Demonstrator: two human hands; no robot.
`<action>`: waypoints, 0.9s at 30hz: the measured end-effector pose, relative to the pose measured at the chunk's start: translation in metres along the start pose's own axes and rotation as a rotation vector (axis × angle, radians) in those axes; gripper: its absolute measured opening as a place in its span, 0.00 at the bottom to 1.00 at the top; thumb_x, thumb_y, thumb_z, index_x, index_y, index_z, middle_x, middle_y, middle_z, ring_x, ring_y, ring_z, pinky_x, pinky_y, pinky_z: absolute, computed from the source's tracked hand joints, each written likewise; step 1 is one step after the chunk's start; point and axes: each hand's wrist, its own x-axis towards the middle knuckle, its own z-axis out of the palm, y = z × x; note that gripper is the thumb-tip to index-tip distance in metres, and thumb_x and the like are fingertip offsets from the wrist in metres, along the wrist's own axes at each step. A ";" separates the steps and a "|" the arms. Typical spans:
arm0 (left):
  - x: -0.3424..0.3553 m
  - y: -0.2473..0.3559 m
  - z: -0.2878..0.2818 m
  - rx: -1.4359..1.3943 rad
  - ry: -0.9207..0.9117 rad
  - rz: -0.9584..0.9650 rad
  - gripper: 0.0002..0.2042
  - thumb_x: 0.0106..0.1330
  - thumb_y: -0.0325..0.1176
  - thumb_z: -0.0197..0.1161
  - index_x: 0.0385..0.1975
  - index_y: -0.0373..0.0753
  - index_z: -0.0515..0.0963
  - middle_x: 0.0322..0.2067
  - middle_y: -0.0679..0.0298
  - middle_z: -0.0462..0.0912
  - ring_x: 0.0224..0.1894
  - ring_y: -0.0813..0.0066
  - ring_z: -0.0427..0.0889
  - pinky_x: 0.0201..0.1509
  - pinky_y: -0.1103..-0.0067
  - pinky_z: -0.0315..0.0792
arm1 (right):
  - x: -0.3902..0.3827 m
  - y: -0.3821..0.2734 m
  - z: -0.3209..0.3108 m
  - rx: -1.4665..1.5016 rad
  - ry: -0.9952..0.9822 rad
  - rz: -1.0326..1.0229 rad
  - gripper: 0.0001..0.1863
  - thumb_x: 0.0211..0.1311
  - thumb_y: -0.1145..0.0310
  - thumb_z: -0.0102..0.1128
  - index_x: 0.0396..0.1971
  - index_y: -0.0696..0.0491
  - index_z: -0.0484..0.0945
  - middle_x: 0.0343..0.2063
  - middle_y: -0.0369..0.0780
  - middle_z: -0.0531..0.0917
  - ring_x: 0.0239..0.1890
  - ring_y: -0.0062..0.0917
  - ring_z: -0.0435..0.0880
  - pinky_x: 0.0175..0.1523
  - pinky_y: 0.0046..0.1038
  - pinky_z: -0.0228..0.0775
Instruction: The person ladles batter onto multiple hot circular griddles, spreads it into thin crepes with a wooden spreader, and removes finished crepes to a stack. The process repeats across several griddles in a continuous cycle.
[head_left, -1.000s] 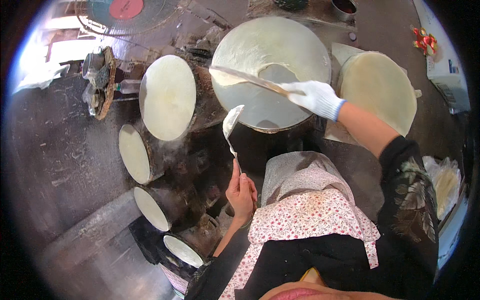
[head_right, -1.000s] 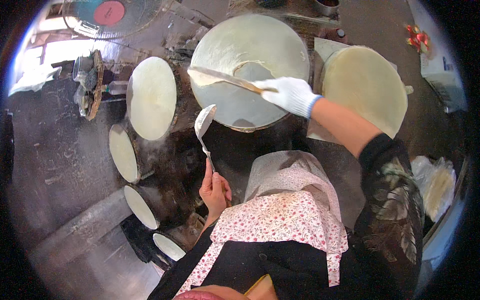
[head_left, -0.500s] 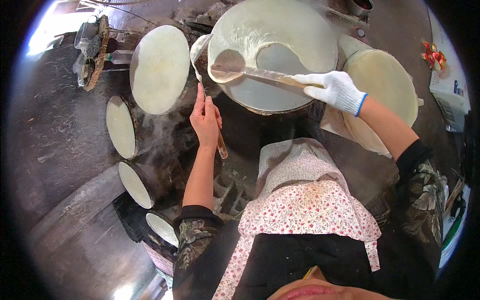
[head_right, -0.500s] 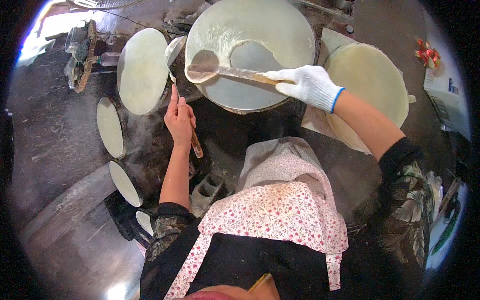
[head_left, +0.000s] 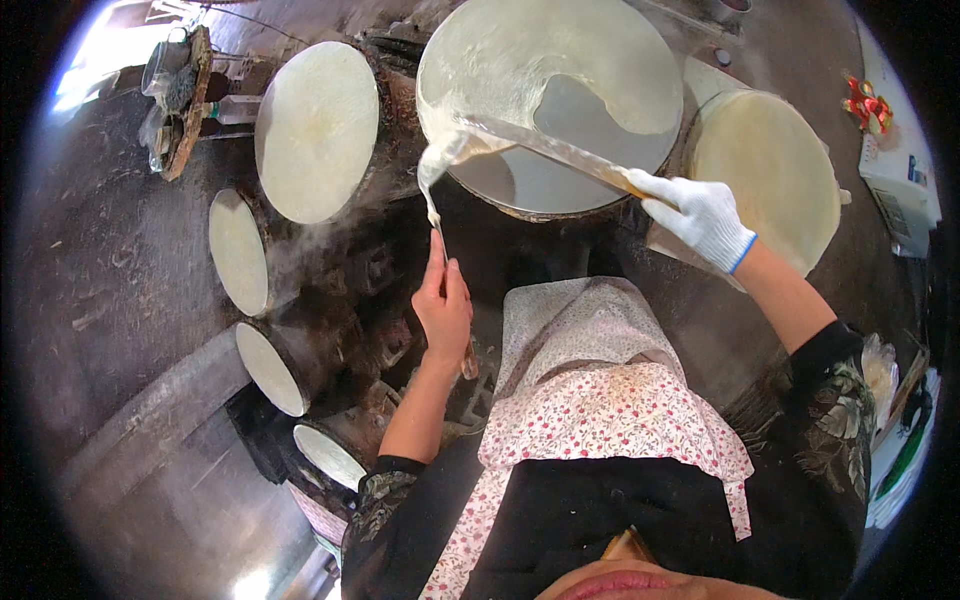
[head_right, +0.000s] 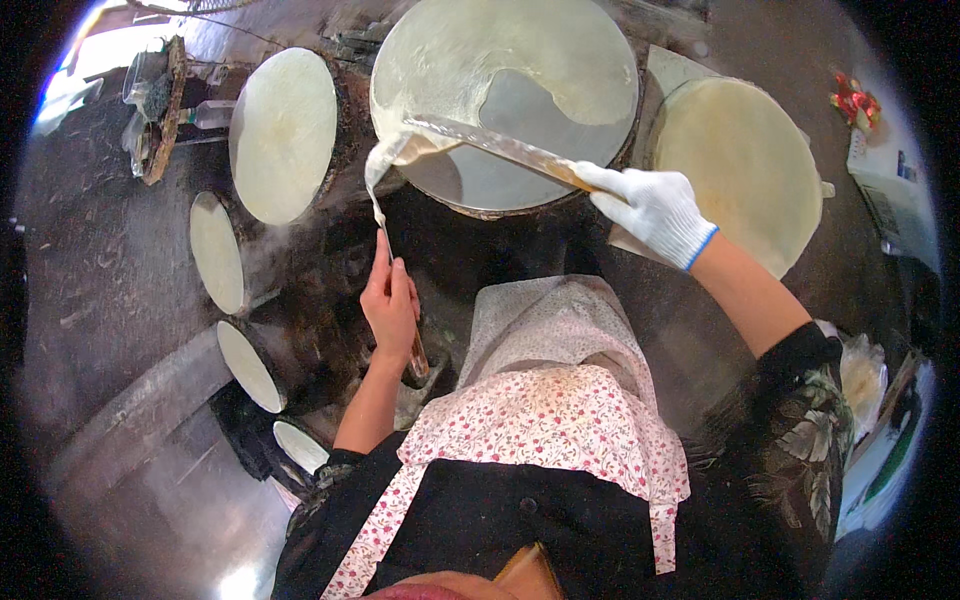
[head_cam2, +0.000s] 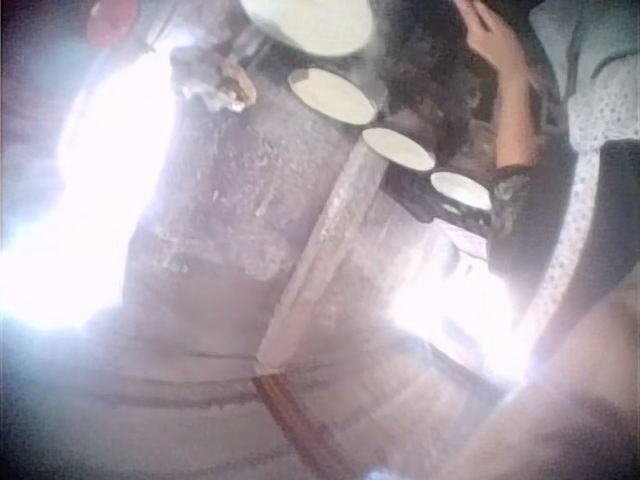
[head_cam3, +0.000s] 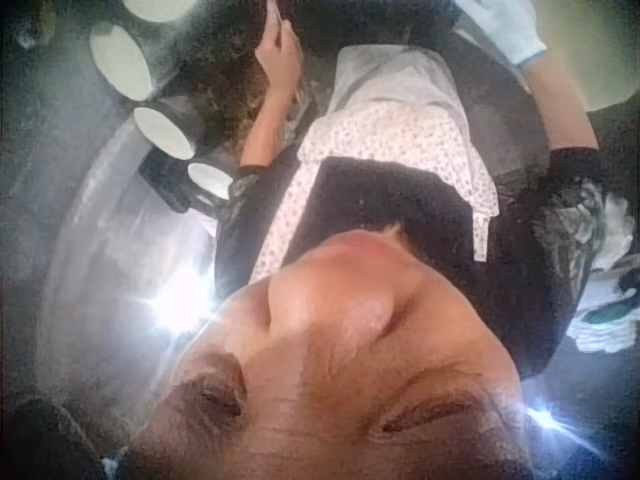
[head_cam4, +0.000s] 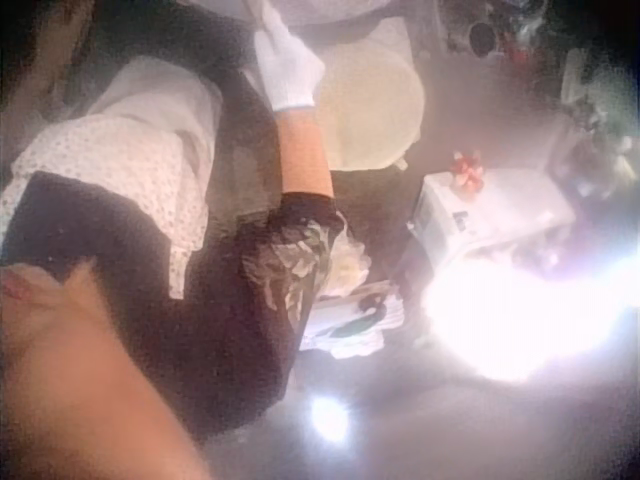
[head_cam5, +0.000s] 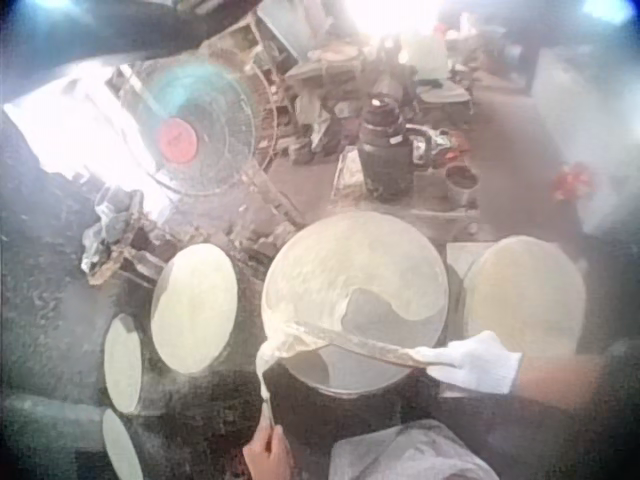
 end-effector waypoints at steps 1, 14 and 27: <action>-0.007 -0.002 -0.004 0.006 -0.032 0.016 0.25 0.83 0.30 0.52 0.78 0.45 0.66 0.18 0.74 0.69 0.16 0.89 0.64 0.19 0.84 0.62 | -0.012 -0.003 -0.003 0.038 -0.015 0.043 0.23 0.72 0.59 0.64 0.66 0.35 0.81 0.43 0.45 0.91 0.38 0.38 0.91 0.43 0.32 0.83; 0.005 0.057 -0.140 -0.331 -0.136 0.796 0.33 0.87 0.43 0.46 0.84 0.41 0.42 0.20 0.67 0.70 0.15 0.83 0.64 0.15 0.82 0.61 | 0.062 -0.225 0.154 1.067 0.220 0.381 0.36 0.74 0.69 0.55 0.80 0.34 0.61 0.37 0.47 0.88 0.24 0.31 0.84 0.34 0.37 0.80; 0.013 -0.026 -0.244 -0.413 -0.254 0.810 0.29 0.87 0.32 0.45 0.84 0.41 0.47 0.22 0.64 0.75 0.15 0.83 0.66 0.18 0.83 0.63 | 0.093 -0.286 0.217 1.167 0.707 0.746 0.40 0.74 0.76 0.47 0.81 0.27 0.58 0.20 0.31 0.69 0.13 0.14 0.65 0.16 0.24 0.62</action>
